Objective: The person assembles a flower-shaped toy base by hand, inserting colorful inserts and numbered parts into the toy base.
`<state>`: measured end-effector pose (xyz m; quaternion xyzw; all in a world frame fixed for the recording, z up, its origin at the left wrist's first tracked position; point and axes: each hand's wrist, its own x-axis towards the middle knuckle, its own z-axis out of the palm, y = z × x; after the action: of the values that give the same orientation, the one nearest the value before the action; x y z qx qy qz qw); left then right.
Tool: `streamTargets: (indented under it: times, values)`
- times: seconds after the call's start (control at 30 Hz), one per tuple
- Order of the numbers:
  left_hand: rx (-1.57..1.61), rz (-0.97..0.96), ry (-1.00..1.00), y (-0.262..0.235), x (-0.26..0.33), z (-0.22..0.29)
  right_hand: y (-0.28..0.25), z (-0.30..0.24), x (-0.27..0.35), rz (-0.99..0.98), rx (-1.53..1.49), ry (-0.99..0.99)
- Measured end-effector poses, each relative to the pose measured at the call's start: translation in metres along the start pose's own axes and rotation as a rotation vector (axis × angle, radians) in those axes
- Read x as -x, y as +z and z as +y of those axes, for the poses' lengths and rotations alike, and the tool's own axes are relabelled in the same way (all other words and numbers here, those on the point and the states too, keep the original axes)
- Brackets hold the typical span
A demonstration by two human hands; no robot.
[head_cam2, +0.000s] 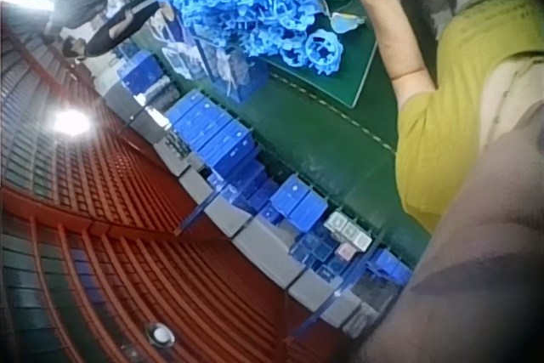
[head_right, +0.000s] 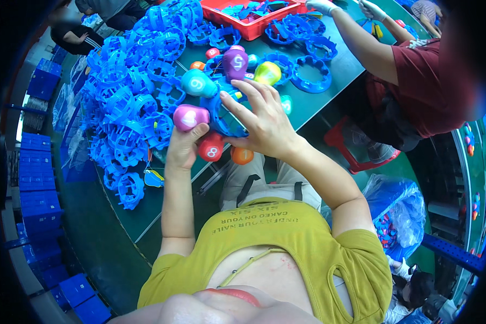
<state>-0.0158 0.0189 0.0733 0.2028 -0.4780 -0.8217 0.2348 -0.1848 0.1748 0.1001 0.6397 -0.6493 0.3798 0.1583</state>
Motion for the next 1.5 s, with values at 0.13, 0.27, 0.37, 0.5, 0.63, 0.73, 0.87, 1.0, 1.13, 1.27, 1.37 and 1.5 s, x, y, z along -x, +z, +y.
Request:
streamTargets:
  times: [0.13,0.27,0.37,0.5,0.63,0.73,0.87,1.0,1.13,1.27,1.37,1.5]
  values:
    - [0.101,0.023,0.068,0.008,-0.011,-0.012,-0.001,0.012,-0.012,-0.064,0.010,0.006]
    - [0.227,-0.101,0.300,-0.019,-0.058,0.014,0.007,0.068,-0.098,0.136,-0.053,-0.121]
    - [0.169,0.103,0.356,-0.050,-0.052,0.032,0.012,0.069,-0.181,0.079,-0.409,0.018]
    - [-0.125,0.418,0.283,-0.084,-0.007,-0.013,0.048,0.081,-0.216,-0.217,-0.314,0.293]
    - [-0.378,0.239,0.213,-0.042,0.000,-0.032,0.078,0.113,-0.176,-0.191,0.185,0.145]
    - [-0.451,0.229,0.173,-0.033,-0.005,-0.044,0.122,0.109,-0.149,-0.273,0.227,0.144]
    - [-0.456,0.264,0.206,-0.027,-0.019,-0.047,0.140,0.094,-0.130,-0.394,0.403,0.115]
    - [-0.799,0.347,0.498,-0.013,-0.036,-0.022,0.106,0.168,-0.167,-0.310,-0.073,0.272]
    - [-1.293,0.406,0.807,0.001,-0.095,0.023,0.114,0.260,-0.179,-0.700,0.212,0.454]
    - [-1.651,0.203,0.273,0.002,-0.142,0.013,0.134,0.282,-0.147,-0.879,-0.215,1.220]
    - [-1.636,0.185,0.299,-0.008,-0.138,-0.007,0.144,0.284,-0.141,-0.902,-0.516,1.190]
    - [-1.587,0.206,0.365,-0.010,-0.130,-0.015,0.140,0.283,-0.145,-0.958,-0.596,1.217]
